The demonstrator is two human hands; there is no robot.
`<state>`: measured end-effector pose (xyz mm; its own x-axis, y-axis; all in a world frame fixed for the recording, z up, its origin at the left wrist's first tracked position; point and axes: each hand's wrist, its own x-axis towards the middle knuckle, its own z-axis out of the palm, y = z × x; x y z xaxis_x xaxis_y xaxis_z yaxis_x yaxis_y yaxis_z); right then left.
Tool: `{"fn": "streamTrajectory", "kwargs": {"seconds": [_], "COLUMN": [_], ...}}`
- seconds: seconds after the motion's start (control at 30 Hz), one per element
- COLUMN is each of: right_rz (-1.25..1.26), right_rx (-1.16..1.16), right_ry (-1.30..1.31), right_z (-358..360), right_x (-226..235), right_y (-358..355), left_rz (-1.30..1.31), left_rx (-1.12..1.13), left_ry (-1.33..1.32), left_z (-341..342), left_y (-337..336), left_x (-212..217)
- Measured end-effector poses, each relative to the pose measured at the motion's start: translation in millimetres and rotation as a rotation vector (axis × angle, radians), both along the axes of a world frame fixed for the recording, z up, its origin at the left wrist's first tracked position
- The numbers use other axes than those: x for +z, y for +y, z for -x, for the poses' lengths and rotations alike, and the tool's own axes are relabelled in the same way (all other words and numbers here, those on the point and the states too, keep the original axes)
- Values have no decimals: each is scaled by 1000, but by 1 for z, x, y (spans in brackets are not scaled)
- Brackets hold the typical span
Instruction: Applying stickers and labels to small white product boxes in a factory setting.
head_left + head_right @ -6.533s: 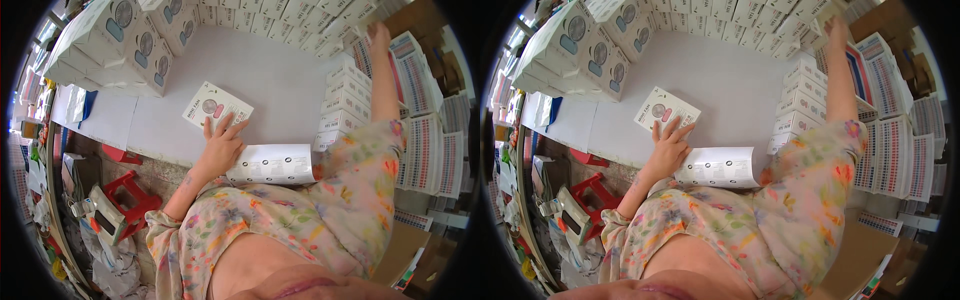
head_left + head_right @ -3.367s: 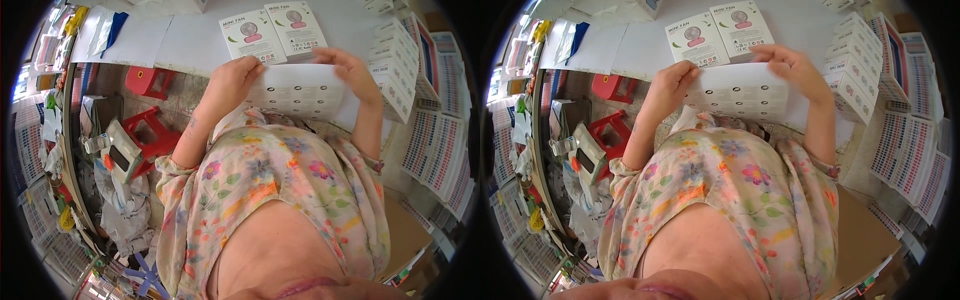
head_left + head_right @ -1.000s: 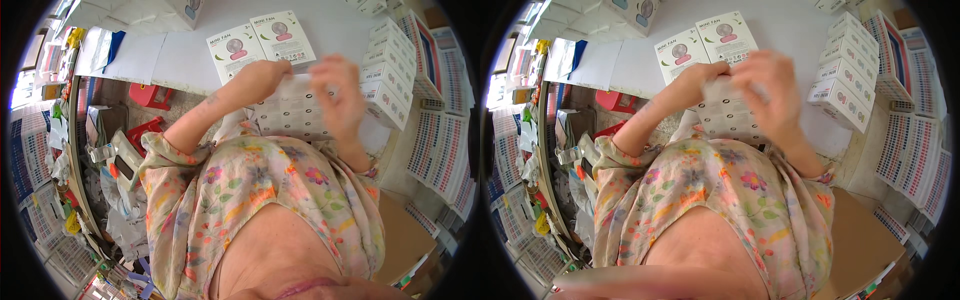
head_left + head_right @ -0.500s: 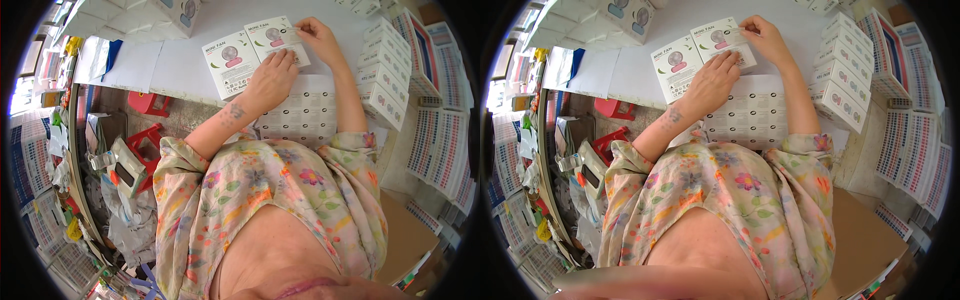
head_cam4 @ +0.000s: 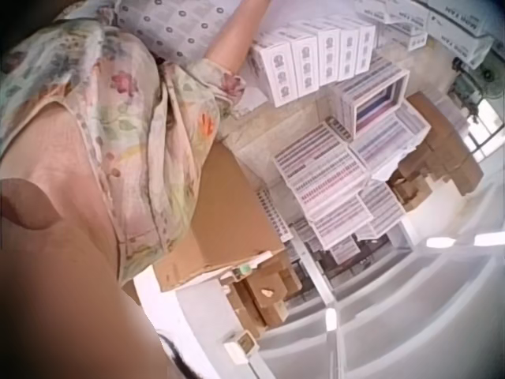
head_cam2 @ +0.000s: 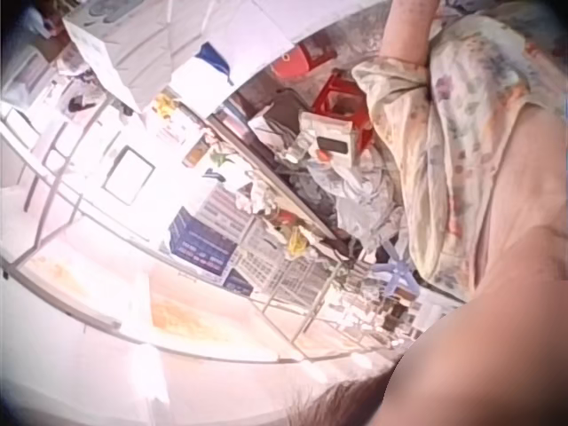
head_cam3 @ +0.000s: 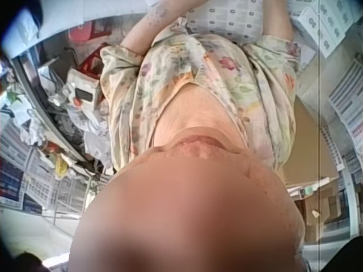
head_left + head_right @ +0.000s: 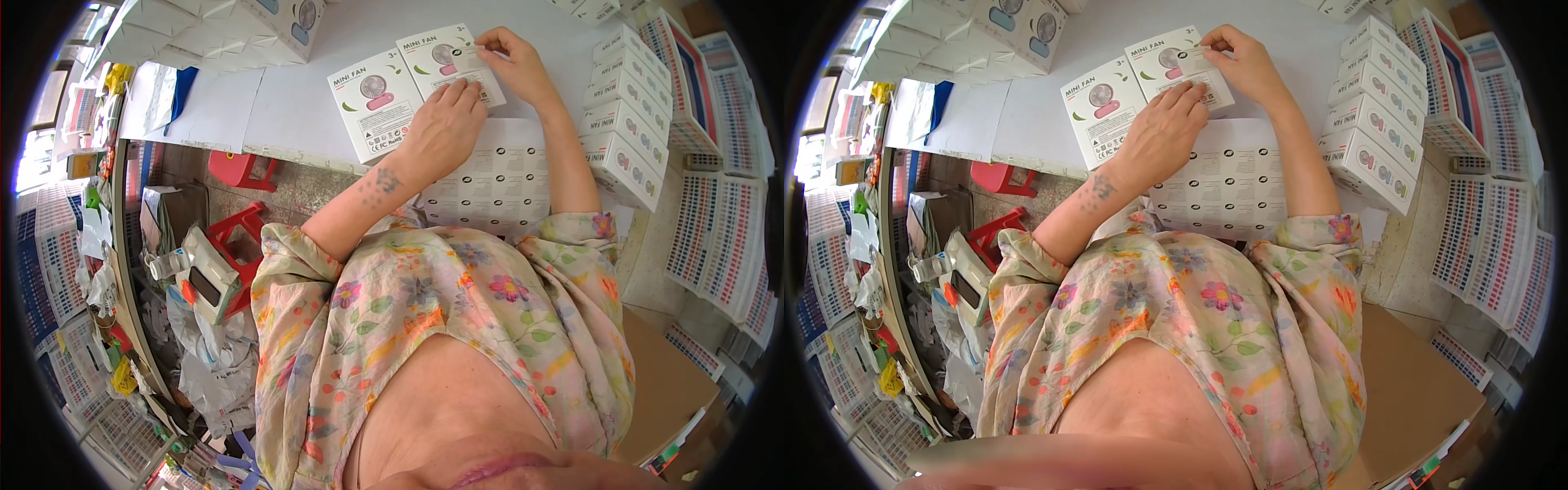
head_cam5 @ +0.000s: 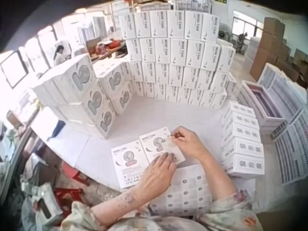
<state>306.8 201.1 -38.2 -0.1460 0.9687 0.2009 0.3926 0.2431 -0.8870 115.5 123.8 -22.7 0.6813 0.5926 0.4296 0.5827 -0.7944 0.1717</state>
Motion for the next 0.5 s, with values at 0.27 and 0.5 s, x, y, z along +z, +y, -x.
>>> {"fn": "streamTrajectory", "kwargs": {"seconds": [0.27,0.5], "right_rz": [-12,-190], "right_rx": [4,-31], "right_ry": [-26,-267], "right_z": [-1,2], "right_x": [-2,-2], "right_y": [0,-16], "left_rz": [-42,-1], "left_rx": [36,13], "left_ry": [51,36], "left_z": [-2,-2], "left_y": [7,12], "left_x": [-2,-6]}}
